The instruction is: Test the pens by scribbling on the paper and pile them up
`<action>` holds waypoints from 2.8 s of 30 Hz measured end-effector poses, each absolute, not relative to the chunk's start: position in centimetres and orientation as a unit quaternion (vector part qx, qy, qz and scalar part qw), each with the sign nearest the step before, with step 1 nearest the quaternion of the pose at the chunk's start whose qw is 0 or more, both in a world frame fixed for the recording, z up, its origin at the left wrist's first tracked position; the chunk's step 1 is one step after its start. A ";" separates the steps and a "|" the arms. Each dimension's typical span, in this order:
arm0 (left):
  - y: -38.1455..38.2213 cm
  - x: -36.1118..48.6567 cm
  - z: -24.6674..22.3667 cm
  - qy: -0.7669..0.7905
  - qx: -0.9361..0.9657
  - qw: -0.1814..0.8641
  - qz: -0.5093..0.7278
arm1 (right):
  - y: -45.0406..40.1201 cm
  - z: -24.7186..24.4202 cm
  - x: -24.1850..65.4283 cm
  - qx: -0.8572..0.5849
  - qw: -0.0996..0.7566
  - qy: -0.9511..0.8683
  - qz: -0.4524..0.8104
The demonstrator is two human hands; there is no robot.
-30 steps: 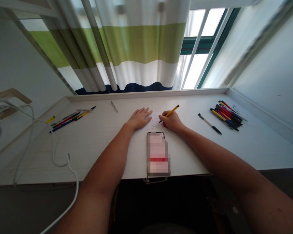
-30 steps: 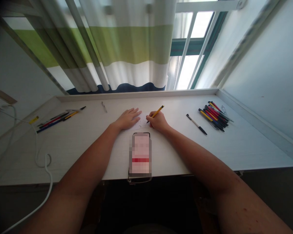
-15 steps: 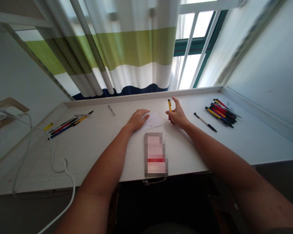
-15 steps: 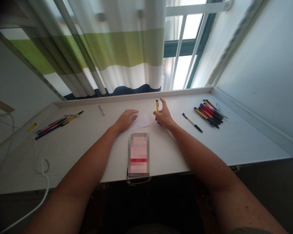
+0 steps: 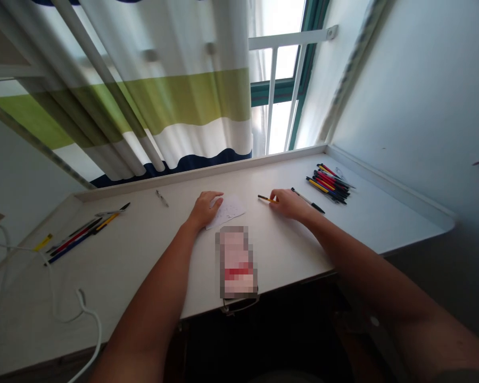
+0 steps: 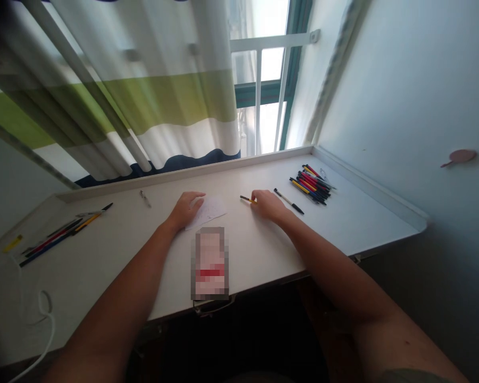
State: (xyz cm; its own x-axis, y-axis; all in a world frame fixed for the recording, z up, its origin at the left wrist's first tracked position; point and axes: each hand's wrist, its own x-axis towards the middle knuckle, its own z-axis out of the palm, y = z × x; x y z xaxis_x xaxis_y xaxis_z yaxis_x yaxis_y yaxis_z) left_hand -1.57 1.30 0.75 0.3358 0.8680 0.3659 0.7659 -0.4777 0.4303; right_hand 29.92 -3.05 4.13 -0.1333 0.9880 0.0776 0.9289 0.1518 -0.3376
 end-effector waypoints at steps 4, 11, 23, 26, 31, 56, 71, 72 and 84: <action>1.0 -1.2 0.9 0.511 0.819 0.096 0.241 | -5.5 3.6 33.0 -0.669 0.092 -0.738 0.006; 0.4 10.0 3.7 0.368 0.914 0.075 0.153 | -7.2 3.3 36.4 -0.684 0.133 -0.717 0.002; 4.2 28.2 3.6 0.253 0.964 0.010 0.082 | -5.8 4.9 41.0 -0.713 0.086 -0.695 -0.022; 4.4 29.9 3.5 0.263 0.961 0.015 0.089 | -5.7 5.1 42.2 -0.723 0.071 -0.686 -0.033; 4.6 31.6 3.0 0.263 0.957 0.052 0.110 | -6.0 4.9 43.5 -0.751 0.079 -0.655 -0.029; -13.5 -29.4 1.6 0.794 0.538 0.030 0.281 | -1.7 5.9 -13.5 -0.245 0.086 -0.965 0.044; -6.5 -28.6 0.8 0.685 0.460 0.131 0.550 | 5.7 4.9 -14.4 -0.329 0.200 -0.916 0.109; -6.0 -27.3 1.4 0.662 0.419 0.175 0.596 | 5.2 5.2 -12.7 -0.311 0.225 -0.912 0.141; -2.4 -1.7 5.5 0.352 0.367 0.538 0.672 | 0.1 6.6 16.7 -0.388 0.513 -0.588 0.490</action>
State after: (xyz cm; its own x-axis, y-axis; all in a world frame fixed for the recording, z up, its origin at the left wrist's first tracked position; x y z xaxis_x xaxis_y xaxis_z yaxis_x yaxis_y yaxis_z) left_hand -1.70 -2.40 5.47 -0.1525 0.9816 0.1153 -0.4642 -0.1741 0.8684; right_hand 16.68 0.10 6.63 -0.1724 0.9591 0.2244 -0.0468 0.2196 -0.9745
